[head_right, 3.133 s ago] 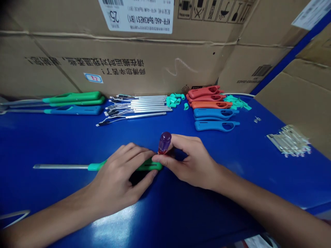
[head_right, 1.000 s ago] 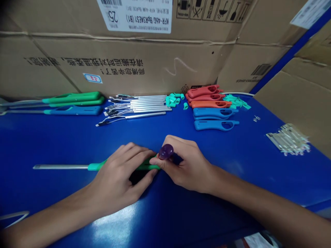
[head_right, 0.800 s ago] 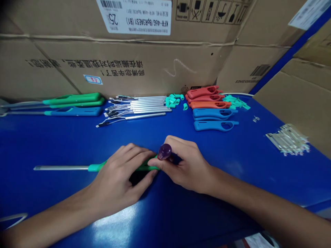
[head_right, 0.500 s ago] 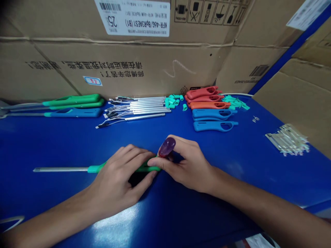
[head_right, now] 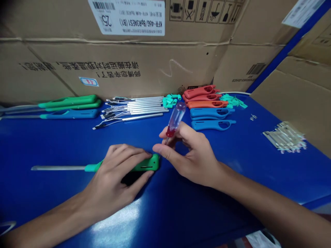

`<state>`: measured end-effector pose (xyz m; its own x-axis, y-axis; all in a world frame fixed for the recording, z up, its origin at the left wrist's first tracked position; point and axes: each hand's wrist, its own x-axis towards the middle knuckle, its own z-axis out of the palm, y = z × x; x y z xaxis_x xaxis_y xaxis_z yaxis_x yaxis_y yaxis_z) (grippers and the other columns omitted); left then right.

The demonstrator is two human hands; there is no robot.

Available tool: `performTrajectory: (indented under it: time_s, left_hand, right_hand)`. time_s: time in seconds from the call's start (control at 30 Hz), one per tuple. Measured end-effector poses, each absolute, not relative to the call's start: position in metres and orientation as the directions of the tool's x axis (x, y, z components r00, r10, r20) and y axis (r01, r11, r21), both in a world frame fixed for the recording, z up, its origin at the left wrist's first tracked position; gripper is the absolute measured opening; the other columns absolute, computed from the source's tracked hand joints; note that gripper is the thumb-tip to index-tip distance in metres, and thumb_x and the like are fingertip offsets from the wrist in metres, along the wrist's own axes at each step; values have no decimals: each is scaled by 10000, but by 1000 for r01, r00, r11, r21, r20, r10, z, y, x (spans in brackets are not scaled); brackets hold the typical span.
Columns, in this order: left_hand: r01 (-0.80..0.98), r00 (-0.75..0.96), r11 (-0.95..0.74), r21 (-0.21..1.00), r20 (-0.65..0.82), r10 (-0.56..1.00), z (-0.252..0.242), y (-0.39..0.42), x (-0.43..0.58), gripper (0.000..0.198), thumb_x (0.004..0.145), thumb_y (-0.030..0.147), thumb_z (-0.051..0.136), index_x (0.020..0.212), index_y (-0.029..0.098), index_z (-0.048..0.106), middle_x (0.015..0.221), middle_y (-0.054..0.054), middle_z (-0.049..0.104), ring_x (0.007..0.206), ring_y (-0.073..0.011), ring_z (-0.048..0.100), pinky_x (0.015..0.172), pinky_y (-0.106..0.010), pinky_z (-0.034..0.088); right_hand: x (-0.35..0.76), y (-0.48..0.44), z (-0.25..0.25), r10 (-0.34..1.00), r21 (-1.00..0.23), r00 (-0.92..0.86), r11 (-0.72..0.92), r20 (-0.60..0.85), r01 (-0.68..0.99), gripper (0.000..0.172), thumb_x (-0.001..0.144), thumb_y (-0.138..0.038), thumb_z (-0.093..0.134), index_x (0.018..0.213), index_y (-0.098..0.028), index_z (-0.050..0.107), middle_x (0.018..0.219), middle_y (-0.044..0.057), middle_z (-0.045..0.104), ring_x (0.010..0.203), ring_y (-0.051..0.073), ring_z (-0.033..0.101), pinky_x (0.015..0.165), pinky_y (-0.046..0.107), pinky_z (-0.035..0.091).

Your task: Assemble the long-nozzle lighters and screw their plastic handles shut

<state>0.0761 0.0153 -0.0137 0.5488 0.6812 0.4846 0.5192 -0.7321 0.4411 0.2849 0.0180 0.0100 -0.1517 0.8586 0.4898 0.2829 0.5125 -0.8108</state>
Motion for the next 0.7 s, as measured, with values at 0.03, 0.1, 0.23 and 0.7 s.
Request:
performTrajectory:
  time_s: [0.03,0.1,0.23,0.7]
  left_hand:
    - [520,549,-732,440,485,681,-14,15,76,186,878,184,684,1061,174,648,1007,-38,702,908,-199,602,834,-401,409]
    - [532,551,-729,430,477,684,-14,14,76,195,885,192,670,1076,178,633,1015,-42,696,922,-210,595,835,-408,405]
    - [597,563,-712,369,439,700,-13,8,77,275,893,200,607,1165,186,567,1049,-66,660,970,-253,561,857,-456,384]
    - [738,675,-672,71,-66,735,33,28,32,81,935,195,598,1011,182,574,1001,-73,639,954,-254,583,817,-397,514]
  right_hand:
    - [285,19,9,860,-813,-156,510,486,282,210,830,-143,755,964,-224,616,824,-45,679,718,90,667,696,166,554]
    - [286,20,8,861,-811,-169,509,480,288,184,840,-168,751,935,-224,603,828,-44,671,727,91,658,697,168,545]
    - [288,21,8,876,-799,-168,482,452,360,152,872,-210,725,846,-217,575,766,-50,636,679,82,618,648,162,509]
    - [289,26,8,842,-714,-129,516,523,473,216,863,-215,682,713,-210,527,648,-48,580,579,90,565,571,168,474]
